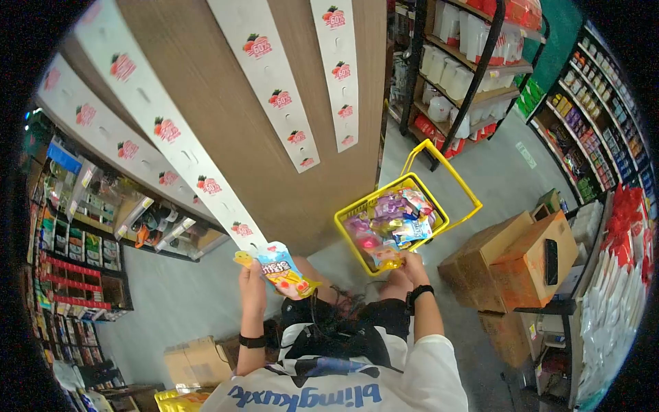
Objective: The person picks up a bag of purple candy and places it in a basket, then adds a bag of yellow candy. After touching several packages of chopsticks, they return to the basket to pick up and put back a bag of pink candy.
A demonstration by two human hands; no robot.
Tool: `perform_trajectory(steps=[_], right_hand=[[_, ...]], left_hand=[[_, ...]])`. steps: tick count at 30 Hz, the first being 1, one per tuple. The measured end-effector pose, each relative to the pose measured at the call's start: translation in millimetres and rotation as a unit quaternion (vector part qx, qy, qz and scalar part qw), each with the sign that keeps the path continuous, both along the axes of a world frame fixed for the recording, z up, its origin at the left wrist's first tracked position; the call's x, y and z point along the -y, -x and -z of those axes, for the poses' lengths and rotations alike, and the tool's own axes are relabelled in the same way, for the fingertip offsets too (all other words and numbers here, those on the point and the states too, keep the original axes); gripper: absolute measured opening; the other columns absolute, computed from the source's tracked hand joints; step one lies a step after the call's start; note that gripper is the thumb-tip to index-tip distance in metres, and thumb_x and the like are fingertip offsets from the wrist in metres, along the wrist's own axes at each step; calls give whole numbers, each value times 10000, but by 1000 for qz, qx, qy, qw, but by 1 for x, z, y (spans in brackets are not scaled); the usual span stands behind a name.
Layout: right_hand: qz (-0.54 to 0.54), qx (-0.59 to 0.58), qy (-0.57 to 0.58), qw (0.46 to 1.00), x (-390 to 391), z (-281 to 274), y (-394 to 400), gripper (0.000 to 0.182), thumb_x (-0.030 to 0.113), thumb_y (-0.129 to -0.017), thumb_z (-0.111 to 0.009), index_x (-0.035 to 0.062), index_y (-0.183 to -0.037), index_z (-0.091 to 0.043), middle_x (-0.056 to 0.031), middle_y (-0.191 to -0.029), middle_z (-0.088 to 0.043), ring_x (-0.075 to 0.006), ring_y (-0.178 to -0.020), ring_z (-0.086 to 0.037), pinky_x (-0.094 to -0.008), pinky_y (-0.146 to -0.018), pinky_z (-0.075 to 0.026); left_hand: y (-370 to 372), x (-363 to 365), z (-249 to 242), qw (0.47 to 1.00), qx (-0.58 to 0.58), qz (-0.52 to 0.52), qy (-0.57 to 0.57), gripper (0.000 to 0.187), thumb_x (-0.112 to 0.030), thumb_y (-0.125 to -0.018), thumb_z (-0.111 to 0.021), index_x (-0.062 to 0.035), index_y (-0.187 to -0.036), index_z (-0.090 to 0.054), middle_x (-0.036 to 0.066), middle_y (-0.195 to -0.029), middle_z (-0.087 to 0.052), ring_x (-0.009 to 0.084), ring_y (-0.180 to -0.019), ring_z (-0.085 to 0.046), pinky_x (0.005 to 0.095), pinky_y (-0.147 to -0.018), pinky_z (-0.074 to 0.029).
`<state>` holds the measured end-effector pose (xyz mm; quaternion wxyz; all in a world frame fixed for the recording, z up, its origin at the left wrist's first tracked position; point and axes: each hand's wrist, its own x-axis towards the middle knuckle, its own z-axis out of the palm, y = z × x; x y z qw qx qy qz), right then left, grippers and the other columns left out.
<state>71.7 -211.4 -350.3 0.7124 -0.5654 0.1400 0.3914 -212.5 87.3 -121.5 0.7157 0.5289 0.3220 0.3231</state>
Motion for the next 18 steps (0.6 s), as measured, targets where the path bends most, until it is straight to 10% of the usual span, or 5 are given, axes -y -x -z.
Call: perform_trajectory(steps=[2,11,18], right_hand=[[63,-35,-37,997,-12,-70,19,68,55,-754,-511,3,-790,-535,-61,-723,-531,-152,-583,-503,-278,-533,-432],[88,2,-192,977,3,-119,32,301,88,-857,-439,-25,-1132,-480,-144,-1095,-574,-236,-971,-574,-356,-866,-482],[110,39,-287,951,-25,-208,59,320,194,-918,-469,-22,-1153,-475,-129,-1110,-569,-228,-975,-567,-338,-825,-498]], left_hand=[[3,3,-6,1000,2,-8,-1,240,-180,-944,-486,-1,-1095,-540,45,-1066,-580,114,-983,-526,283,-862,-413],[-3,6,-42,999,33,-5,-14,181,-114,-850,-639,-10,-991,-593,19,-926,-623,74,-844,-558,232,-758,-437],[-6,15,-54,995,61,50,-56,129,-98,-825,-664,-11,-890,-594,-20,-808,-595,37,-754,-539,191,-686,-429]])
